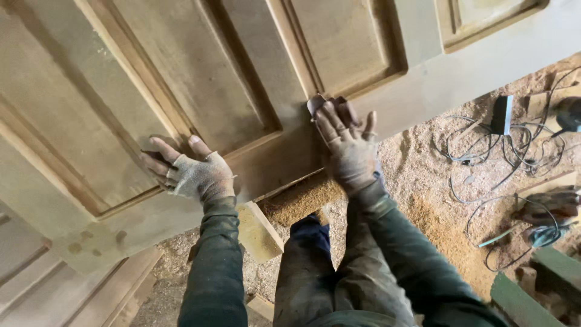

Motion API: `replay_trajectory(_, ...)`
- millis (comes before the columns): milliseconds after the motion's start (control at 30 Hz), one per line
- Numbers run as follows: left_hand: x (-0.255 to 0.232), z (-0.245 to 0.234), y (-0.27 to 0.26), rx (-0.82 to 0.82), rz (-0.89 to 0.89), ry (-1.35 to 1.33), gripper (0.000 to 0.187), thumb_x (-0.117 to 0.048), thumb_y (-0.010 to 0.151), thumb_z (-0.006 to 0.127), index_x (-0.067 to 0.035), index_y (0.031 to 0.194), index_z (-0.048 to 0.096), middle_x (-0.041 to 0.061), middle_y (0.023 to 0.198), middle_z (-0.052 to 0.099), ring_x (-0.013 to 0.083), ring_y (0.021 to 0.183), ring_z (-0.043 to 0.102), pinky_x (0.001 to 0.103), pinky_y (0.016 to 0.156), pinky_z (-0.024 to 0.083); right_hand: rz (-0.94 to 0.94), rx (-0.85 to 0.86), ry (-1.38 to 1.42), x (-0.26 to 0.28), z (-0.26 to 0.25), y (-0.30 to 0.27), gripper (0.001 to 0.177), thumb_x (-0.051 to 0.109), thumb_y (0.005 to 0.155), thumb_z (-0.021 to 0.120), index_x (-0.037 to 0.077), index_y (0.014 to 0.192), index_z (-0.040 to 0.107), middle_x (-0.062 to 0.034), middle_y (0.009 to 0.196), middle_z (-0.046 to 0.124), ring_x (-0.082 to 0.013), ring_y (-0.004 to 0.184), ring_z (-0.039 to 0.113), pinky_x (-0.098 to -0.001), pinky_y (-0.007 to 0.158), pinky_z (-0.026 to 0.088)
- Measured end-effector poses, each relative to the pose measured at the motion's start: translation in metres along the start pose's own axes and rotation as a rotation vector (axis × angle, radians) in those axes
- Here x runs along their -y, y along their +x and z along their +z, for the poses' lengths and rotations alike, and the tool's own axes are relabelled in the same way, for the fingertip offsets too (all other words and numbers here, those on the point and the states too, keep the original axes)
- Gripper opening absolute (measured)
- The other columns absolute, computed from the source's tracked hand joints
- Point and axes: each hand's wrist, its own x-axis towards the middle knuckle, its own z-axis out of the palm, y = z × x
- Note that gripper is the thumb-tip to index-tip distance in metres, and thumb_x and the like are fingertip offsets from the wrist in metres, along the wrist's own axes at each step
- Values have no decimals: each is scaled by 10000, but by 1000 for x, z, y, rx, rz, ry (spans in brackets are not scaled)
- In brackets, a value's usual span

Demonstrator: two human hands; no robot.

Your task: The person sands the surface and the recessed panels of a wooden door using a piece of sandpaper.

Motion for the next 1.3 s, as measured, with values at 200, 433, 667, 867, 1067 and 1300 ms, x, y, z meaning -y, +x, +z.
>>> replay_trajectory(200,4,7,-2,1,34,-18,722,-396,1043,765,-157,1608,385,259,1568,359,461,1438,441,607,1097,418,143,-93,-96,-119,-27,24,872,30,766,704,107,1606,484,-188,1648,465,-504,1374,555,-708,1172,-64)
replay_trajectory(433,5,-6,-1,77,-45,46,686,-489,1054,671,-169,1602,412,279,1566,357,495,1416,460,639,1104,377,156,-234,-147,-74,-11,34,588,283,928,672,125,1492,623,-137,1564,562,-375,1380,564,-600,1234,62)
replay_trajectory(667,-67,27,65,35,11,-100,611,-708,1090,468,-406,1609,353,167,1527,544,497,1373,575,772,1068,377,78,-394,-71,2,19,35,328,436,985,699,188,1190,763,-60,1195,764,-268,1103,733,-520,1158,290)
replay_trajectory(867,-101,75,87,84,-90,270,619,-652,1155,601,-328,1638,389,8,1704,253,287,1620,222,544,1359,270,-140,-180,393,-13,-54,35,411,108,1044,654,169,1446,595,84,791,679,-106,687,573,-457,1147,393)
replay_trajectory(1067,-98,79,82,28,-76,265,595,-640,1127,548,-322,1613,419,23,1694,268,319,1607,277,593,1316,318,-48,-225,-433,-70,-36,59,240,109,911,695,171,1132,623,-18,1110,579,-216,1036,572,-500,1111,397)
replay_trajectory(1300,-100,69,79,57,-82,274,625,-620,1131,587,-311,1630,371,24,1717,249,328,1630,260,611,1333,315,-25,-221,5,19,-35,41,132,294,983,702,214,999,805,31,1017,758,-178,915,686,-423,1119,322)
